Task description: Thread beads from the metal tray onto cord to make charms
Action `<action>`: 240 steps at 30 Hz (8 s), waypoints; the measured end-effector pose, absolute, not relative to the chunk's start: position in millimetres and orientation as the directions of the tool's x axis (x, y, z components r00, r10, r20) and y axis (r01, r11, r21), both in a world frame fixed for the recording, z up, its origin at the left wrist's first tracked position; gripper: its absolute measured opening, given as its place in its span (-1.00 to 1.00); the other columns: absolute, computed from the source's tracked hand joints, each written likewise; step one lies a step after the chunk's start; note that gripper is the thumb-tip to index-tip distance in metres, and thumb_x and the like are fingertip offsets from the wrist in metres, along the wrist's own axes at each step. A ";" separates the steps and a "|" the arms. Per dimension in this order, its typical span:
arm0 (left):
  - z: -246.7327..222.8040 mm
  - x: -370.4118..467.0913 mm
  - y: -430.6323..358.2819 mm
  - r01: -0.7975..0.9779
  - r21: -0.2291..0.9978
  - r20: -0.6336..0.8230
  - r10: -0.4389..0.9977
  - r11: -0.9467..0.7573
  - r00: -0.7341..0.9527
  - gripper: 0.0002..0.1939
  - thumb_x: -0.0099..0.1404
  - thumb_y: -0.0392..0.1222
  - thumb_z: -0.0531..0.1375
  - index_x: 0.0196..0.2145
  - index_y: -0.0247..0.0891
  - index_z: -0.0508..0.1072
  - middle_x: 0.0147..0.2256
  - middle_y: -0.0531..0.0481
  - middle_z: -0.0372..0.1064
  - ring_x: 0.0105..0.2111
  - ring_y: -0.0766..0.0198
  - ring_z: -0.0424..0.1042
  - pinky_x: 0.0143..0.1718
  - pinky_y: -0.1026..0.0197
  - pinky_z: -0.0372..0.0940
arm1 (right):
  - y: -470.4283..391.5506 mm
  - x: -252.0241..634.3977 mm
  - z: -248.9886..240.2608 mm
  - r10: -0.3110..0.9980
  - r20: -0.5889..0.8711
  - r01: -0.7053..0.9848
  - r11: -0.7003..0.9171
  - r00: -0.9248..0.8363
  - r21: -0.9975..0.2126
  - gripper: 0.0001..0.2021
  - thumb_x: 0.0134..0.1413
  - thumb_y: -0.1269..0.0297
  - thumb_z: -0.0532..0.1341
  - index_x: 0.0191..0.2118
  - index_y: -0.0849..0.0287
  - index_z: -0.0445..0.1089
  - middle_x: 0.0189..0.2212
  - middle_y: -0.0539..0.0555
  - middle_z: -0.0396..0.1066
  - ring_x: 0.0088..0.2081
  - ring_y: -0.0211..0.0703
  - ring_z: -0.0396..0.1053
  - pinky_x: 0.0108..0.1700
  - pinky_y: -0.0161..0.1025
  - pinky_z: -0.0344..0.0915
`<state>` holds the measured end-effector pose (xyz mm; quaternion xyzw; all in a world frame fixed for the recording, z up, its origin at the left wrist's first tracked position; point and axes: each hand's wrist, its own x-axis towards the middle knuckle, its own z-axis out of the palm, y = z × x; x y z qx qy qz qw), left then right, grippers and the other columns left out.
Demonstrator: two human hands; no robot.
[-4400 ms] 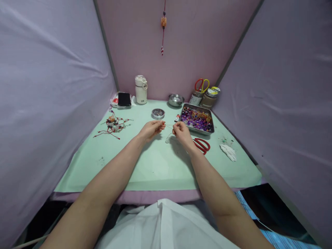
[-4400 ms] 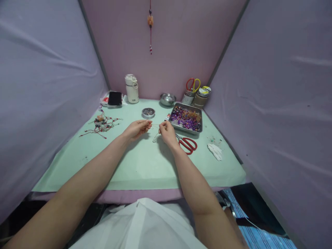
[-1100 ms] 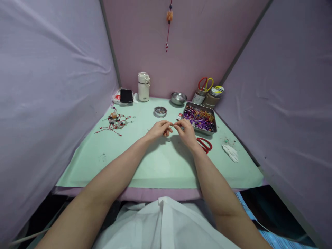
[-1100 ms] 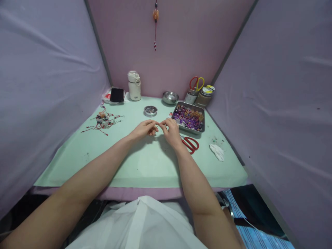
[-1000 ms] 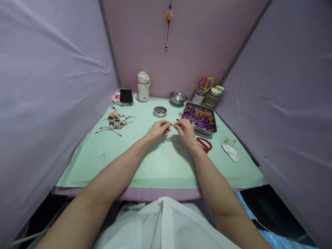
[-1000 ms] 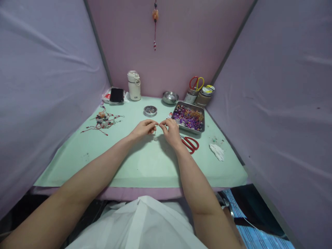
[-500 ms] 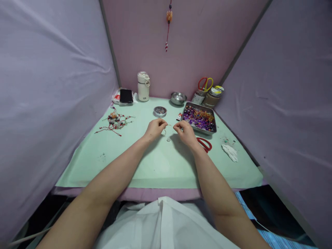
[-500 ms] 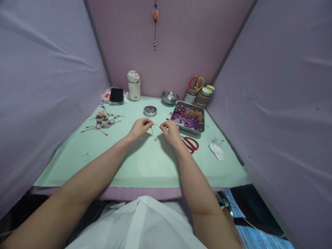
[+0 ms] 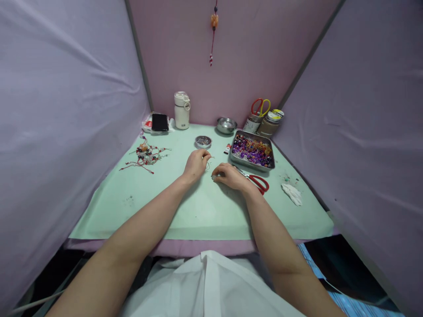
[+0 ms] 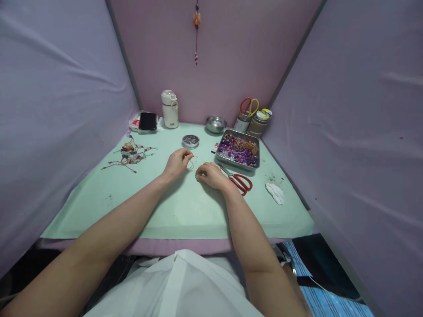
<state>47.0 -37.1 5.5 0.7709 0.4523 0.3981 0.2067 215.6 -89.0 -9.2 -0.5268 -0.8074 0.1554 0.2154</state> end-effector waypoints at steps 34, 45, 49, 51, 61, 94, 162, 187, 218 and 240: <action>10.7 52.6 -61.2 0.659 0.421 0.549 0.754 -0.623 0.362 -0.84 0.30 -0.15 0.08 -0.33 -0.20 0.44 -0.04 -0.13 0.26 0.01 0.07 0.13 -0.04 0.02 0.05 | -86.8 213.5 -1.5 0.848 0.528 0.761 0.320 0.035 -0.565 -0.85 0.03 0.21 0.20 -0.27 0.12 0.37 -0.32 0.05 0.43 -0.27 -0.11 0.33 -0.12 -0.14 0.16; 9.6 53.5 -61.7 0.662 0.423 0.535 0.760 -0.619 0.368 -0.83 0.30 -0.15 0.08 -0.35 -0.22 0.44 -0.04 -0.12 0.25 0.01 0.06 0.11 -0.06 0.02 0.05 | -90.1 209.9 -1.2 0.836 0.549 0.849 0.292 -0.004 -0.440 -0.85 0.09 0.21 0.16 -0.23 0.10 0.38 -0.27 0.08 0.43 -0.19 -0.04 0.29 -0.08 -0.10 0.02; 10.6 53.9 -62.8 0.661 0.427 0.519 0.766 -0.617 0.380 -0.83 0.30 -0.16 0.08 -0.35 -0.22 0.44 -0.03 -0.13 0.24 0.02 0.05 0.10 -0.05 0.00 0.04 | -90.5 209.6 -1.6 0.841 0.541 0.862 0.287 -0.018 -0.418 -0.85 0.10 0.22 0.15 -0.22 0.10 0.37 -0.26 0.08 0.42 -0.16 -0.04 0.28 -0.07 -0.10 0.00; 11.0 54.1 -63.4 0.661 0.428 0.514 0.768 -0.616 0.382 -0.83 0.30 -0.17 0.07 -0.35 -0.22 0.44 -0.03 -0.14 0.23 0.03 0.04 0.09 -0.04 0.00 0.04 | -90.2 209.6 -2.1 0.845 0.534 0.862 0.288 -0.024 -0.416 -0.85 0.10 0.22 0.15 -0.21 0.09 0.37 -0.24 0.08 0.41 -0.14 -0.03 0.27 -0.06 -0.09 -0.01; 9.8 55.0 -63.8 0.663 0.424 0.512 0.768 -0.616 0.386 -0.82 0.29 -0.18 0.07 -0.36 -0.23 0.45 -0.03 -0.14 0.25 0.03 0.05 0.09 -0.04 0.00 0.05 | -91.8 208.5 -0.4 0.839 0.542 0.872 0.298 -0.045 -0.389 -0.87 0.10 0.24 0.15 -0.22 0.08 0.35 -0.21 0.09 0.42 -0.10 -0.02 0.28 -0.04 -0.09 -0.04; 8.5 55.7 -56.8 0.579 0.572 0.421 0.814 -0.581 0.400 -0.85 0.27 -0.22 0.08 -0.34 -0.20 0.46 -0.33 -0.02 0.48 -0.27 0.20 0.35 -0.12 0.11 0.11 | -91.6 206.4 -2.9 0.849 0.526 0.859 0.311 -0.058 -0.407 -0.87 0.12 0.23 0.12 -0.23 0.11 0.34 -0.22 0.08 0.44 -0.13 -0.06 0.32 -0.03 -0.12 -0.07; -1.5 17.0 -12.4 0.439 0.779 0.132 0.801 -0.447 0.584 -0.81 0.03 -0.18 0.21 -0.38 -0.26 0.54 -0.54 -0.01 0.41 -0.51 0.27 0.32 -0.36 0.19 0.21 | -83.1 221.8 4.7 0.716 0.416 0.435 0.173 0.560 -0.884 -0.81 0.07 0.15 0.03 -0.35 0.17 0.24 -0.39 0.04 0.29 -0.32 -0.19 0.23 -0.20 -0.23 0.17; 14.4 6.1 -14.8 0.627 0.613 0.024 0.805 -0.481 0.593 -0.87 -0.03 -0.26 0.14 -0.50 -0.21 0.50 -0.54 -0.01 0.40 -0.52 0.27 0.26 -0.44 0.24 0.10 | -79.6 207.2 -23.2 0.966 0.251 0.934 0.141 -0.058 -0.327 -0.84 0.13 0.39 0.02 -0.35 0.15 0.33 -0.24 0.18 0.34 -0.15 0.01 0.21 -0.17 -0.11 0.06; 6.6 11.0 -10.7 0.706 0.361 0.020 0.762 -0.609 0.647 -0.64 0.05 -0.13 0.23 -0.15 -0.20 0.47 -0.18 -0.09 0.37 -0.15 0.13 0.33 -0.14 0.17 0.16 | -93.9 212.4 -2.5 1.000 0.008 0.944 0.027 -0.025 -0.328 -0.83 0.19 0.29 0.01 -0.21 0.18 0.30 -0.32 0.15 0.42 -0.34 -0.15 0.30 -0.35 -0.31 0.04; -7.9 24.4 -15.4 0.602 0.401 0.073 0.679 -0.690 0.730 -0.75 0.11 -0.25 0.18 -0.21 -0.26 0.48 -0.25 -0.07 0.39 -0.26 0.23 0.35 -0.20 0.24 0.18 | -100.2 237.4 11.7 0.999 -0.008 0.956 0.045 -0.050 -0.289 -0.80 0.08 0.41 0.08 -0.27 0.18 0.45 -0.27 0.13 0.48 -0.24 -0.14 0.35 -0.29 -0.33 0.09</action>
